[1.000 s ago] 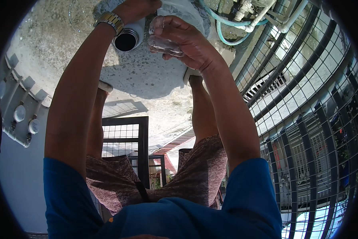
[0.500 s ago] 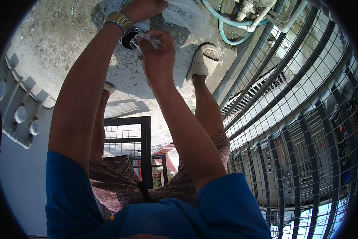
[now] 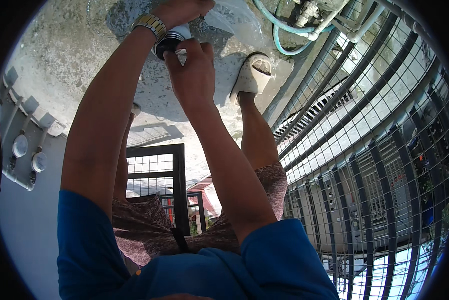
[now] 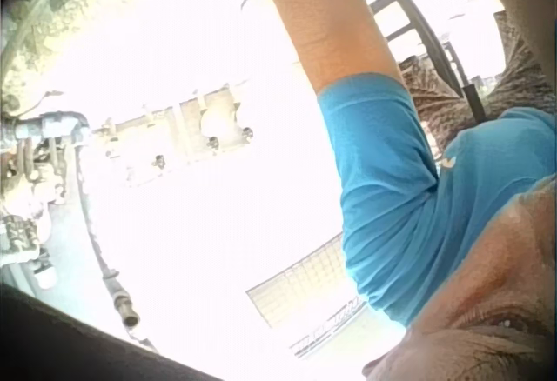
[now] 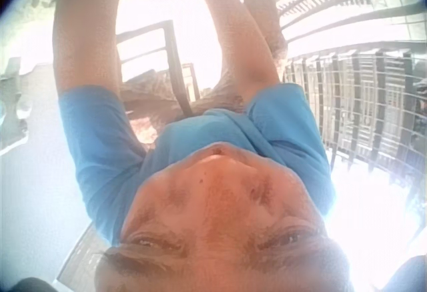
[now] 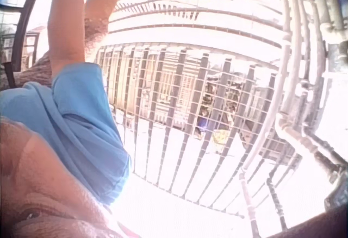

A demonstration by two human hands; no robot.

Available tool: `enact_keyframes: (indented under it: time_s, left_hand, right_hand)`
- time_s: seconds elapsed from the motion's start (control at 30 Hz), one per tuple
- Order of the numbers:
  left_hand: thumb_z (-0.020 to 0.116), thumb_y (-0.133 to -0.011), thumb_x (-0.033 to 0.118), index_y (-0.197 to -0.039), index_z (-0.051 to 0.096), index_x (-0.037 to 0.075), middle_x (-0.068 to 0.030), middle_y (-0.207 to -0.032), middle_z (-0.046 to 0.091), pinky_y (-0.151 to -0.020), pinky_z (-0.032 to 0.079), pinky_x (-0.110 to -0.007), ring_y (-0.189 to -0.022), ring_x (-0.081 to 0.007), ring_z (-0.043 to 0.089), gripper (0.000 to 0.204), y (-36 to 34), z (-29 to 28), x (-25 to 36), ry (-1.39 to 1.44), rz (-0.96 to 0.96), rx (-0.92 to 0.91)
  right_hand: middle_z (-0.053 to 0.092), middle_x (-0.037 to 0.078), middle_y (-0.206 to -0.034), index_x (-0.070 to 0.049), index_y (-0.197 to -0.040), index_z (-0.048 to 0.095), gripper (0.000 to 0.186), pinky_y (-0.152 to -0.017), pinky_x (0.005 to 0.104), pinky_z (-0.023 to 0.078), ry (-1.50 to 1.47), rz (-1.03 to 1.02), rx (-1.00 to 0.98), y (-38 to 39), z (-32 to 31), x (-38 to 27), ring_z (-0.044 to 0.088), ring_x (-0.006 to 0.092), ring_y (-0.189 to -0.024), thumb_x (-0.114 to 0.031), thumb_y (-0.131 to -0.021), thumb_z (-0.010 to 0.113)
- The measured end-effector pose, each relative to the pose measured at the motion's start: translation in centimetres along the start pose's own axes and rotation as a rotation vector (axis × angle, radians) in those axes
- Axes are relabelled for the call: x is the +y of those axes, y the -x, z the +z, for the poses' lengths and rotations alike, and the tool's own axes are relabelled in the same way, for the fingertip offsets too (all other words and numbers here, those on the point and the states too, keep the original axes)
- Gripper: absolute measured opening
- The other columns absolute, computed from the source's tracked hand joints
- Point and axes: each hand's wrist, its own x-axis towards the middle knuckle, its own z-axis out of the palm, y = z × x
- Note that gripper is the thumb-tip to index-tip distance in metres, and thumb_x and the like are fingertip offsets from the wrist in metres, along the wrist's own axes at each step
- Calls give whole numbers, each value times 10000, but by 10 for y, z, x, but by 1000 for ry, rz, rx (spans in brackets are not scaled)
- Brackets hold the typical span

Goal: Refilling a water bottle from a faucet.

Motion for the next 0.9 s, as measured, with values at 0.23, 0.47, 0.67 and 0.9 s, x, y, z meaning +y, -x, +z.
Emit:
enact_keyframes:
  time_s: [0.23, 0.47, 0.67, 0.9]
  left_hand:
    - [506, -944, 63, -1495, 557, 154, -86, -769, 656, -629, 527, -326, -653, -146, 584, 561, 4, -5, 13, 107, -145, -75]
    - [500, -956, 63, -1513, 535, 147, -59, -749, 630, -594, 509, -319, -617, -134, 551, 564, 5, -2, 17, 128, -200, -57]
    - [489, -978, 68, -1518, 533, 147, -42, -739, 611, -579, 491, -330, -588, -134, 503, 548, 4, 0, 14, 117, -110, -42]
    - [484, -969, 63, -1512, 540, 137, -35, -719, 576, -598, 483, -321, -616, -129, 507, 551, 5, 2, 16, 149, -174, -50]
  right_hand:
    - [464, 231, -1235, -61, -1320, 496, 540, -874, 523, 524, 107, -146, 19, 11, -3, -7, 604, 467, -1054, -56, -859, 776]
    - [531, 169, -1141, -79, -1208, 580, 374, -885, 508, 500, 147, -169, 12, 6, 2, -8, 598, 414, -1084, -65, -869, 738]
    - [563, 137, -1199, -118, -1199, 554, 419, -927, 554, 430, 35, -262, 81, -8, 1, 6, 565, 374, -1105, -79, -835, 757]
    - [543, 243, -1277, -78, -1363, 436, 630, -971, 484, 481, -206, 106, -26, -35, 9, 25, 559, 446, -1175, -118, -840, 784]
